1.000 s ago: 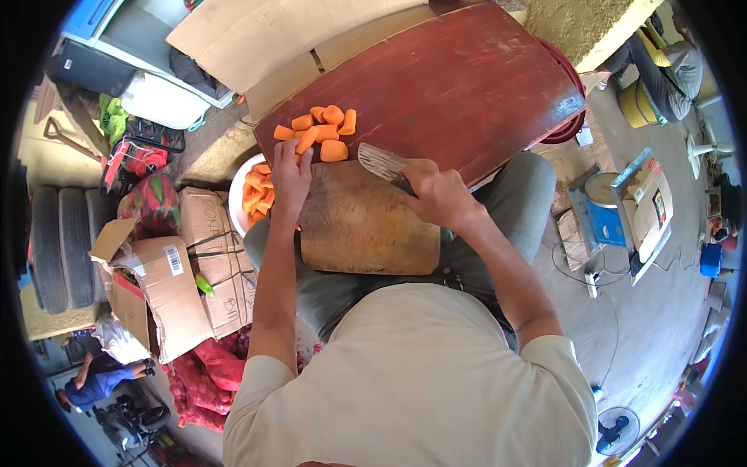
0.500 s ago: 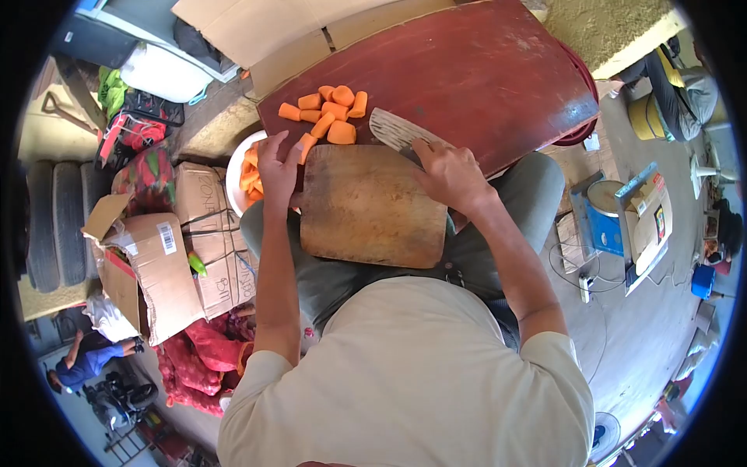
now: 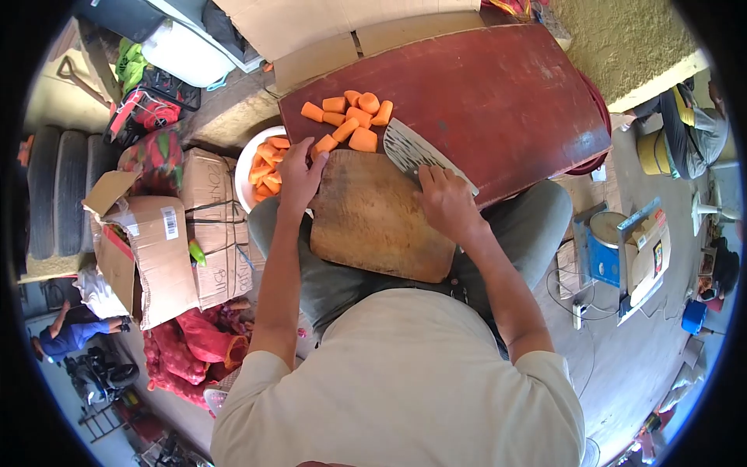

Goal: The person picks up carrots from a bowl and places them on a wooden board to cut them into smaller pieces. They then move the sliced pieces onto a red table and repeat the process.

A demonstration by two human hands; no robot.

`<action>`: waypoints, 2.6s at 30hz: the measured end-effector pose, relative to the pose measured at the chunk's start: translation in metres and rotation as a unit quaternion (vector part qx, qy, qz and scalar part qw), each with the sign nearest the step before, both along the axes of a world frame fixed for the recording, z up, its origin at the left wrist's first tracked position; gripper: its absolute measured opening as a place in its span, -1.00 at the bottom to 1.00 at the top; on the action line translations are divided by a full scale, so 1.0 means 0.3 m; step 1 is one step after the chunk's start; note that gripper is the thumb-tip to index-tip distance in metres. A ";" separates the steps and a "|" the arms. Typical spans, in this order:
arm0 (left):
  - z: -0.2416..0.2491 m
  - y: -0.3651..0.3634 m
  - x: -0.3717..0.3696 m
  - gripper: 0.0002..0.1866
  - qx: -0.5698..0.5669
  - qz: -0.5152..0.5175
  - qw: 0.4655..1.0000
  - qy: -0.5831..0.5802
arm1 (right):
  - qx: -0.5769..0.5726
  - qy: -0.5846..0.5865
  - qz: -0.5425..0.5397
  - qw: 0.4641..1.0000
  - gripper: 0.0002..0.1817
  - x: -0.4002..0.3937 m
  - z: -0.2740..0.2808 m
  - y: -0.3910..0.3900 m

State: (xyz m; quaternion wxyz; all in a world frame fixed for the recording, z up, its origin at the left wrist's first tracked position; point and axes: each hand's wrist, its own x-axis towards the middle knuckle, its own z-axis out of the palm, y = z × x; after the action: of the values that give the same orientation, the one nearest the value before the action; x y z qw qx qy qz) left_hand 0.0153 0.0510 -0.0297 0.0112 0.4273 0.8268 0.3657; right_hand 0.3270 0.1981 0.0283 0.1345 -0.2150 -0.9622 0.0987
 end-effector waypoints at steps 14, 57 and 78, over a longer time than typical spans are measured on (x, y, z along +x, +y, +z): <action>0.107 -0.091 0.228 -0.62 0.098 -0.032 0.982 -0.160 | -0.056 0.010 -0.021 0.998 -0.58 0.037 0.003 0.006; 0.110 -0.117 0.474 -0.28 0.004 -0.063 0.998 -0.009 | -0.437 0.009 -0.017 0.899 -0.63 0.205 0.242 -0.154; 0.090 -0.149 0.465 -0.26 0.048 -0.079 0.992 -0.080 | -0.490 0.025 -0.039 0.871 -0.57 0.249 0.221 -0.174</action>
State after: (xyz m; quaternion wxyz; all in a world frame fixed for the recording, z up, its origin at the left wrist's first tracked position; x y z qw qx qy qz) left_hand 0.1548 0.0063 -0.0025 0.0856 0.4604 0.7683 0.4364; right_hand 0.4018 0.1458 0.0946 0.0398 -0.2882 -0.7778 0.5571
